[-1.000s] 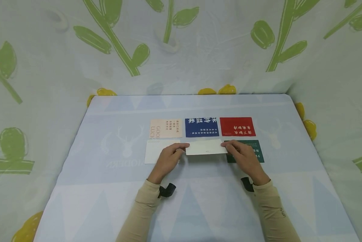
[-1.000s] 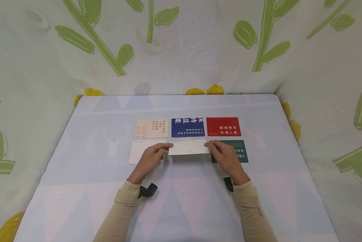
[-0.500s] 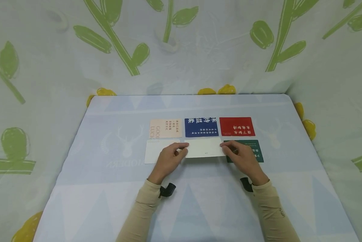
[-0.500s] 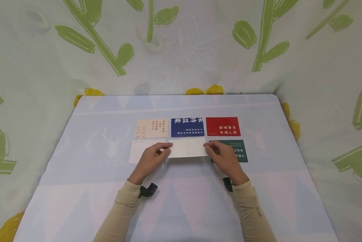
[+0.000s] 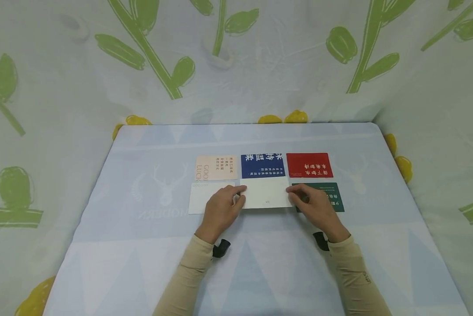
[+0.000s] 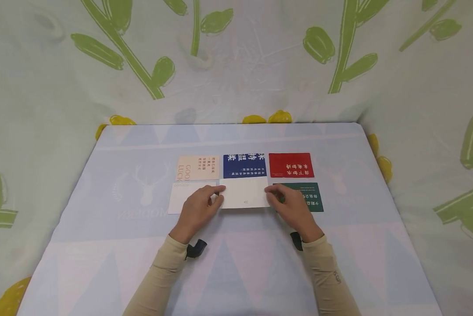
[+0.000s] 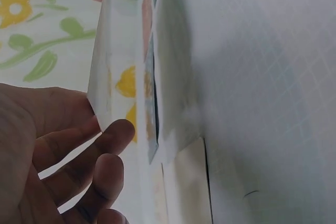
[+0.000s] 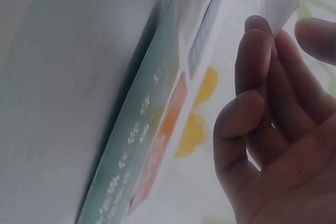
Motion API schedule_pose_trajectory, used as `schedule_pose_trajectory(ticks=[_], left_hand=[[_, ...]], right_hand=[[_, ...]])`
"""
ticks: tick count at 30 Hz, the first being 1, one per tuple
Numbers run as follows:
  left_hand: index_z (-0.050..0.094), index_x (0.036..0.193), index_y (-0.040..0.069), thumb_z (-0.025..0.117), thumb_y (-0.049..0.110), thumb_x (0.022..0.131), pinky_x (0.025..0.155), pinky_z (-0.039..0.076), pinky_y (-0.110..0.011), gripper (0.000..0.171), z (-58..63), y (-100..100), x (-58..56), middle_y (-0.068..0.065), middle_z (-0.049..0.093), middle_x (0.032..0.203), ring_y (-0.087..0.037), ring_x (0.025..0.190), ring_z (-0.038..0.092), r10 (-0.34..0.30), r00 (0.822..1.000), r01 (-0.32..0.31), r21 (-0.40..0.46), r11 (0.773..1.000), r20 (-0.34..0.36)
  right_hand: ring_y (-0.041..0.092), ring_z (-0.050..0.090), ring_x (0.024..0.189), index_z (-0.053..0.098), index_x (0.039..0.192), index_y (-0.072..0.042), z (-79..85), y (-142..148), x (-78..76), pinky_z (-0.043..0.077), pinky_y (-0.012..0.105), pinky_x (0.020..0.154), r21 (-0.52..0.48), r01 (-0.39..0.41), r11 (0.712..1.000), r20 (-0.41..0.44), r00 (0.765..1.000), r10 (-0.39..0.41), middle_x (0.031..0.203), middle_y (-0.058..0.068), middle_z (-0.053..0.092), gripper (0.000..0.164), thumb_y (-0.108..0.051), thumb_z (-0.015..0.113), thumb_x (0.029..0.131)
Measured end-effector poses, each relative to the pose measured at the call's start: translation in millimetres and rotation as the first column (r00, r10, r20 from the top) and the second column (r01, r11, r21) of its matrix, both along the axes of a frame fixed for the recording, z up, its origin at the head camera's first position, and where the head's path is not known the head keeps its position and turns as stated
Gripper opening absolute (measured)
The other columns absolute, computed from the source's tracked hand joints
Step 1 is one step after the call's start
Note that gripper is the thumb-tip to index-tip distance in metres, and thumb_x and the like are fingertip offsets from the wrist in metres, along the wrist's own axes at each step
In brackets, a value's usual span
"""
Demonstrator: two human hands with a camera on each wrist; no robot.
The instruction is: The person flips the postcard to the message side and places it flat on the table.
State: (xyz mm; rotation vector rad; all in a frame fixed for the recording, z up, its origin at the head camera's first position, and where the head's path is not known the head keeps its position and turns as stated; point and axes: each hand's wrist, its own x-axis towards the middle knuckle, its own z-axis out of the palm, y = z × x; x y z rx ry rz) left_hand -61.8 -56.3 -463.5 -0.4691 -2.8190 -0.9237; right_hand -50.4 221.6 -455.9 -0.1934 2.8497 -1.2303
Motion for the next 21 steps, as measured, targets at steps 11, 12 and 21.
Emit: schedule_pose_trajectory(ticks=[11,12,21], left_hand=[[0.072,0.124,0.013,0.073,0.021,0.092,0.064,0.050,-0.030,0.033,-3.2,2.2,2.3,-0.002,0.073,0.104,-0.016,0.079,0.062,-0.038,0.997,0.035,-0.065,0.997,-0.061],[0.072,0.124,0.013,0.074,0.021,0.092,0.065,0.051,-0.031,0.033,-3.1,2.1,2.5,-0.003,0.073,0.105,-0.017,0.080,0.062,-0.043,0.997,0.038,-0.069,0.997,-0.063],[0.073,0.122,0.011,0.076,0.018,0.090,0.066,0.052,-0.031,0.033,-9.9,1.2,2.2,-0.004,0.073,0.104,-0.017,0.080,0.064,-0.053,0.991,0.043,-0.080,0.996,-0.127]], right_hand=[[0.022,0.061,0.088,0.067,0.126,-0.007,0.3,-8.7,4.9,0.056,0.040,0.080,0.190,-0.014,0.982,-0.055,0.998,0.025,0.109,0.008,0.070,0.037,-0.015,0.075,0.091],[0.022,0.061,0.088,0.067,0.127,-0.007,-0.3,-9.5,5.1,0.055,0.040,0.080,0.198,-0.017,0.980,-0.049,0.998,0.027,0.109,0.008,0.069,0.037,-0.015,0.075,0.091],[0.023,0.059,0.089,0.068,0.127,-0.008,-2.1,-12.5,5.7,0.054,0.039,0.078,0.224,-0.026,0.974,-0.033,0.999,0.034,0.109,0.008,0.069,0.039,-0.017,0.078,0.090]])
